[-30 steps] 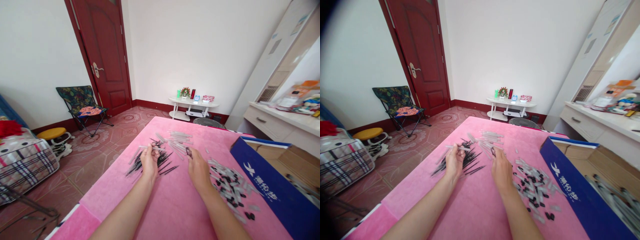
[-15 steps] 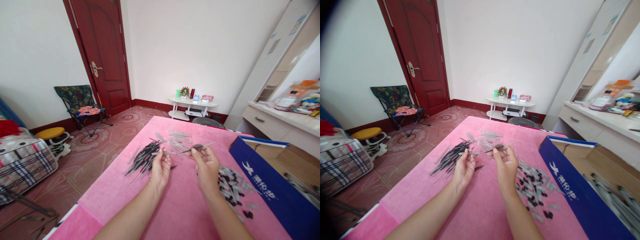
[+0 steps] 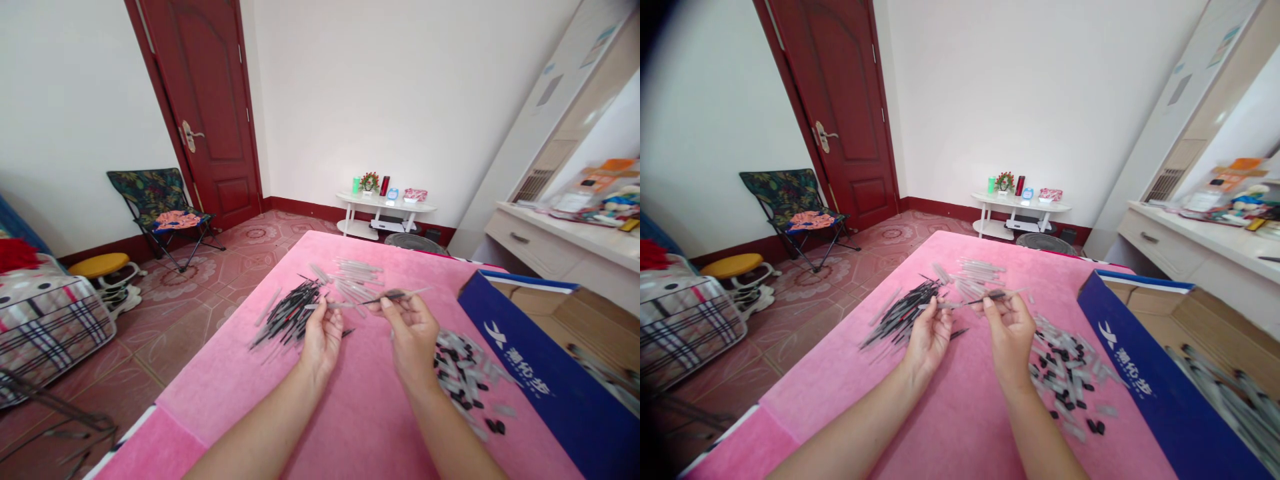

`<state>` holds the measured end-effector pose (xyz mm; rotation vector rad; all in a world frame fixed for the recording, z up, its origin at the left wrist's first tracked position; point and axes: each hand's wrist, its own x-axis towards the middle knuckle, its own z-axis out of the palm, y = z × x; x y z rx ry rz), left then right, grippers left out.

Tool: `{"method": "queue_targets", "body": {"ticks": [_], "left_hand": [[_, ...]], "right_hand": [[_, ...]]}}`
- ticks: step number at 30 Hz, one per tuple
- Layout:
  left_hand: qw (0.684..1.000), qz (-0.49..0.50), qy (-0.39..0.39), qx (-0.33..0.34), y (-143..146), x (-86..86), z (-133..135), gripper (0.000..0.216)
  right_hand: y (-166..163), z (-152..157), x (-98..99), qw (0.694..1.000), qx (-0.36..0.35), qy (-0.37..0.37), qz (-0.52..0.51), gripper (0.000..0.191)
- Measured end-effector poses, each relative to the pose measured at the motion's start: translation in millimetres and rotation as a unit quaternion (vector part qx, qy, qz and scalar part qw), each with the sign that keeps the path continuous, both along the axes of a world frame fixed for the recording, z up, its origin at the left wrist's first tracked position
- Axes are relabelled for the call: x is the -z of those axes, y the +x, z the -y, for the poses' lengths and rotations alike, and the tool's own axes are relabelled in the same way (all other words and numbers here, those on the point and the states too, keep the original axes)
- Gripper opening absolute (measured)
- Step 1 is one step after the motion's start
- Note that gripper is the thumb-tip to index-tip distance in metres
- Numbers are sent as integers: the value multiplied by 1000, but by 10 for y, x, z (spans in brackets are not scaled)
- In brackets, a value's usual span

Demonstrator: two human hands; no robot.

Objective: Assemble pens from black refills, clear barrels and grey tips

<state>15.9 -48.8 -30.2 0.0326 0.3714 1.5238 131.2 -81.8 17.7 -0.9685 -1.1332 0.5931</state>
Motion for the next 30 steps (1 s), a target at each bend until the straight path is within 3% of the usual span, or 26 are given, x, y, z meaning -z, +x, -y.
{"method": "queue_targets", "body": {"ticks": [8, 13, 17, 21, 25, 30], "left_hand": [[999, 28, -31, 18, 30, -18, 30, 13], [998, 26, -34, 54, 18, 46, 34, 11], [995, 15, -21, 101, 28, 84, 89, 8], [992, -6, 18, 124, -18, 112, 66, 10], [996, -30, 51, 72, -219, 131, -111, 11], [998, 1, 57, 41, -323, 79, -169, 9]], "right_hand": [[57, -107, 88, 995, -53, -56, 63, 20], [193, -126, -71, 984, -106, -85, 113, 29], [435, -125, -216, 990, -46, -98, 90, 30], [707, -152, -228, 986, -9, -136, 97, 32], [885, -181, -162, 950, -61, -230, 201, 27], [972, -204, 0, 865, -77, -279, 410, 8]]}}
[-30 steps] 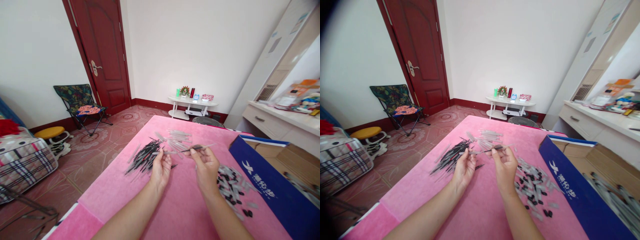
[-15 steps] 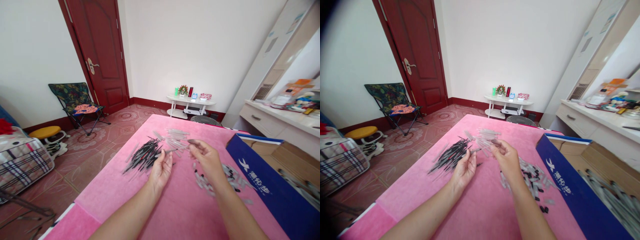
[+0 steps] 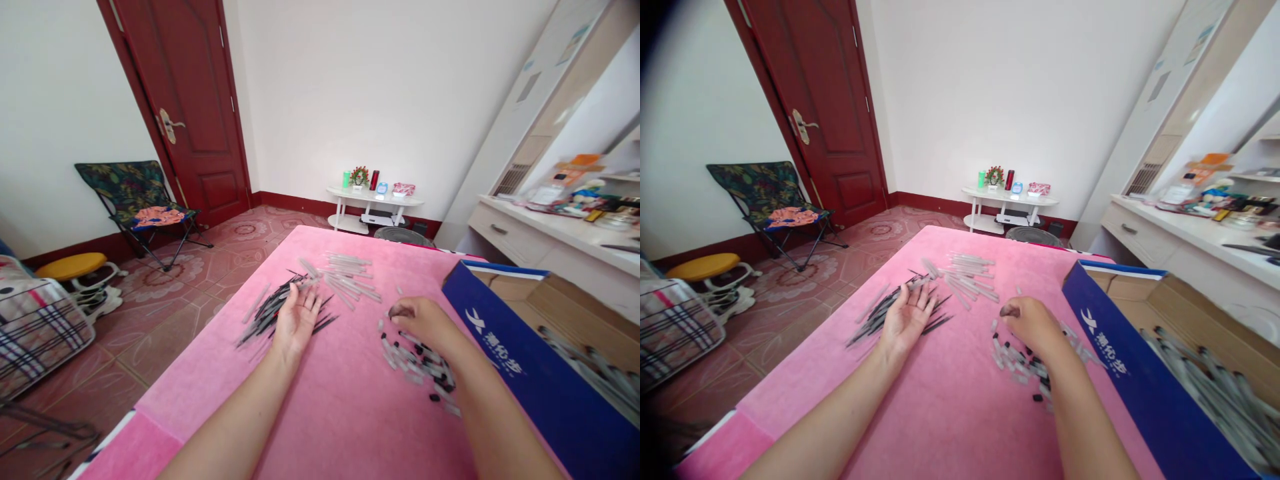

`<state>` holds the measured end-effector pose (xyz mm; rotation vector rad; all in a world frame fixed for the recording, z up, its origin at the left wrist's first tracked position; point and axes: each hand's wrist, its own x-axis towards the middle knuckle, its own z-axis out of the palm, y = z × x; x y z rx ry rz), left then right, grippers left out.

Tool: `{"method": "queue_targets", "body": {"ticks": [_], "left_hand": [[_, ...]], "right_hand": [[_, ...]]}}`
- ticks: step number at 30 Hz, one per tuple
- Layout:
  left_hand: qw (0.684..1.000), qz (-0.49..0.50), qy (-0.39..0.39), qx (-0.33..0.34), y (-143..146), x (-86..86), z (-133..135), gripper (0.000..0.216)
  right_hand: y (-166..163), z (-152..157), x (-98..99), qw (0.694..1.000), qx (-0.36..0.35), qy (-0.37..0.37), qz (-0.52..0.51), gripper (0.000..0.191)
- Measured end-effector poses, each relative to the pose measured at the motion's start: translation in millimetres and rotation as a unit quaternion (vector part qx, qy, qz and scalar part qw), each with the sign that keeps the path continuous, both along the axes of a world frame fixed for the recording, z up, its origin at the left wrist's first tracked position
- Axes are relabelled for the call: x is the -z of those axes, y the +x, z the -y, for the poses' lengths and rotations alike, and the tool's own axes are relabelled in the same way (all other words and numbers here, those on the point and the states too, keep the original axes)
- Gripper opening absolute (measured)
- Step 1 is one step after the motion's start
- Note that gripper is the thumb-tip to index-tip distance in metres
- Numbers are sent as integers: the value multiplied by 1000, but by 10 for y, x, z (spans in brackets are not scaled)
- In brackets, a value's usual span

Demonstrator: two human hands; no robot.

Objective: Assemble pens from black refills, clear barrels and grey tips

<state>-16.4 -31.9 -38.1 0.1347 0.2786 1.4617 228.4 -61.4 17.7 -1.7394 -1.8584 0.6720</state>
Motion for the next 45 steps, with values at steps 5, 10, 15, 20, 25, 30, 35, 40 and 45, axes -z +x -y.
{"method": "queue_targets", "body": {"ticks": [5, 10, 15, 20, 25, 30, 35, 40, 45], "left_hand": [[991, -13, 28, 128, 270, -3, 253, 11], [985, -62, 9, 158, 386, 89, 324, 13], [988, -86, 12, 125, 354, 112, 273, 13], [988, -115, 10, 99, 354, 64, 289, 13], [988, -121, 2, 92, 342, 40, 297, 14], [988, -121, 3, 94, 337, 45, 290, 15], [988, -127, 6, 91, 341, 61, 282, 18], [987, -132, 17, 94, 346, 81, 285, 18], [987, -129, 12, 90, 345, 83, 288, 18]], "right_hand": [[-56, 21, 118, 984, 25, -71, 164, 13], [-198, 32, 164, 955, 76, -60, 280, 21], [-273, 26, 178, 946, 79, -64, 306, 18], [-247, 23, 160, 956, 68, -56, 282, 15], [-240, 30, 193, 956, 44, -58, 284, 8], [-210, 5, 218, 962, 69, -31, 264, 9], [-306, -36, 139, 996, 66, 19, -52, 13], [-474, -11, 120, 938, 72, -5, -339, 23], [-524, 4, 226, 863, 76, -77, -493, 24]]}}
